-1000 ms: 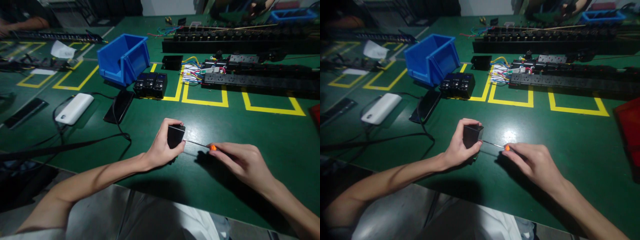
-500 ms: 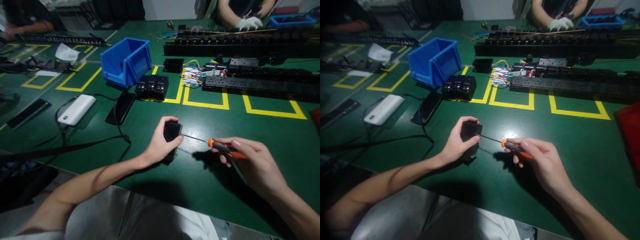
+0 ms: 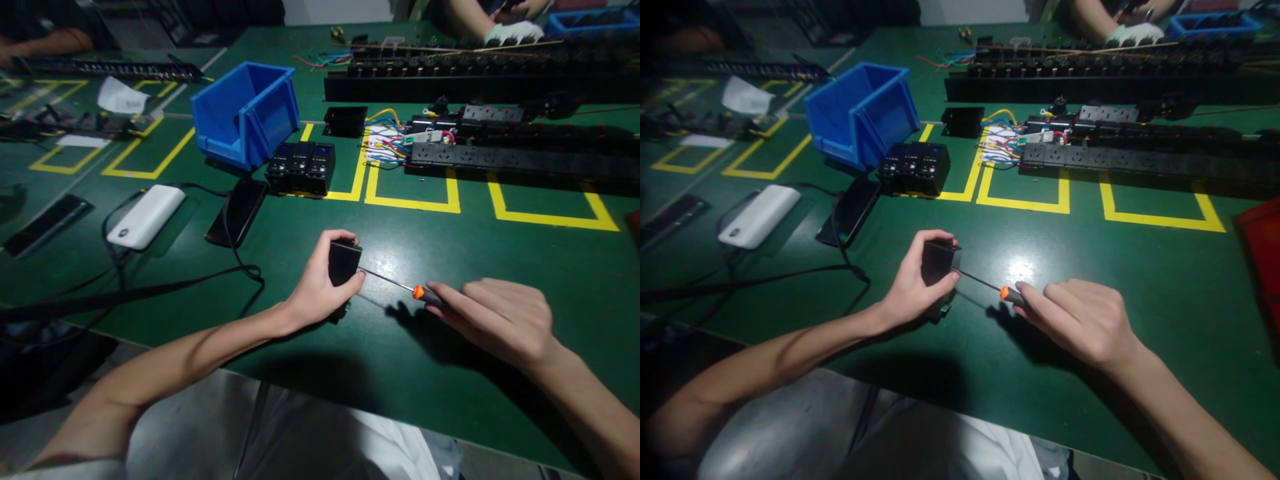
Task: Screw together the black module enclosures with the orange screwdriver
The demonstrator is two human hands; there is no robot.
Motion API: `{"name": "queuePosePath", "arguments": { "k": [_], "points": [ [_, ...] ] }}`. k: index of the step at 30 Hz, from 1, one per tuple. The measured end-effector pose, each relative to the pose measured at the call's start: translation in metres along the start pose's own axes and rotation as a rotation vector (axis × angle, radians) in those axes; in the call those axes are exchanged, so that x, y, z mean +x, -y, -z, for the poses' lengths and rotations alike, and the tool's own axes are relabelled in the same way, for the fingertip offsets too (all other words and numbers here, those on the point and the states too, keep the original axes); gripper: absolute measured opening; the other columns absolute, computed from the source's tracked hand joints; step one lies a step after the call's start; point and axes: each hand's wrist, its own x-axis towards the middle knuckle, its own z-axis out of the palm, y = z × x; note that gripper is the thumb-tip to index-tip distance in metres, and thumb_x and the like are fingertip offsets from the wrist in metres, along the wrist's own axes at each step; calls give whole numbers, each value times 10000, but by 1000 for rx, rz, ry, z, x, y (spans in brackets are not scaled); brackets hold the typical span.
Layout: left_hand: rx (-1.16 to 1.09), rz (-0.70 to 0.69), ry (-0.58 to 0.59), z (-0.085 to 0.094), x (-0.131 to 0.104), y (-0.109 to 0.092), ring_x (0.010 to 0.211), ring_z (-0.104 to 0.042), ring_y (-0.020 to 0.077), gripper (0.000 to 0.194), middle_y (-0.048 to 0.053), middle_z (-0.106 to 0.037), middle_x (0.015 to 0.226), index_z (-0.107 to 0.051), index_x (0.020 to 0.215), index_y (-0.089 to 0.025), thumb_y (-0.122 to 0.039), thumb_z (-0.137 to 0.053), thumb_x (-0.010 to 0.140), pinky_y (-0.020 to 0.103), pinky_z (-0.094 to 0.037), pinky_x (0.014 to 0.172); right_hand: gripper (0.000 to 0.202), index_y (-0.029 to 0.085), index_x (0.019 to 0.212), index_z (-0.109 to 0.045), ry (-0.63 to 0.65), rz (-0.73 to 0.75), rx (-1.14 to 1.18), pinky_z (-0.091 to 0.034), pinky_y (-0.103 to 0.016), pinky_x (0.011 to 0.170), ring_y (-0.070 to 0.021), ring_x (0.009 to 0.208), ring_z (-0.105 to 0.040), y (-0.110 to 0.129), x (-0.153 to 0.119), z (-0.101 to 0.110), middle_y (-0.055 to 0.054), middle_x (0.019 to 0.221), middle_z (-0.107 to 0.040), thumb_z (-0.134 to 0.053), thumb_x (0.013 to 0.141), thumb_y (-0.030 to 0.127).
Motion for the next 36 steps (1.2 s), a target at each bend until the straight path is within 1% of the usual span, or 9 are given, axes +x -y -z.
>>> {"name": "queuePosePath", "arguments": {
  "k": [3,8,11,14,17,22,26,31,36],
  "points": [
    [-56,16,-18,-1,3,-1,1046,-613,201,477,70,-614,1143,-493,1195,-201,-237,-727,780,376,-502,959,306,246,1125,-769,-25,-1,-66,-335,-277,478,-116,482,-490,3,1,-1,17,568,-594,-776,823,195],
    [-44,-30,-77,-1,5,-2,1035,-607,196,478,62,-602,1135,-502,1181,-201,-229,-739,767,360,-508,930,338,249,1041,-794,-6,-735,785,-463,-245,521,-149,621,-626,23,14,-3,-58,797,-727,-593,936,500],
    [19,-86,-96,-1,4,-1,1055,-597,204,498,63,-591,1150,-495,1206,-212,-240,-740,774,354,-509,922,478,189,1000,-779,61,-1177,1272,-318,-205,354,-106,437,-488,27,20,-5,-64,677,-673,-518,929,583],
    [81,-172,-97,1,1,0,1076,-580,213,535,70,-571,1171,-481,1236,-217,-238,-741,769,369,-496,951,407,159,849,-738,202,-1306,1371,-175,-181,318,-50,345,-324,25,21,-10,-20,552,-590,-627,883,549],
    [81,-263,-77,3,-1,0,1102,-559,228,587,85,-542,1198,-453,1274,-212,-243,-736,760,387,-483,975,457,154,765,-723,303,-1116,1201,-188,-186,353,-43,344,-238,20,15,-13,64,415,-383,-599,913,567],
    [34,-190,1,4,-2,3,1099,-555,235,551,97,-539,1212,-433,1302,-210,-297,-689,821,391,-492,948,182,243,1023,-795,-6,-351,307,-386,-254,478,-135,543,-578,11,2,-5,-18,670,-679,-728,871,317],
    [-42,-130,30,3,-1,5,1095,-576,231,544,100,-563,1217,-435,1308,-207,-346,-685,845,380,-508,929,446,288,1200,-750,-105,27,-89,-376,-285,494,-132,536,-565,11,-3,0,-11,713,-716,-790,788,122],
    [-57,-169,-24,2,1,3,1092,-585,226,520,97,-579,1195,-459,1284,-201,-376,-682,847,395,-508,955,193,268,1038,-801,-112,-537,664,-470,-264,503,-155,612,-632,22,10,-4,-51,790,-729,-716,877,331],
    [18,-314,-71,5,2,3,1086,-560,221,544,100,-554,1180,-470,1278,-182,-292,-707,801,391,-487,963,511,160,918,-771,225,-1187,1350,-153,-203,317,-54,319,-283,26,18,-9,-9,504,-563,-522,929,606]
  ]
}}
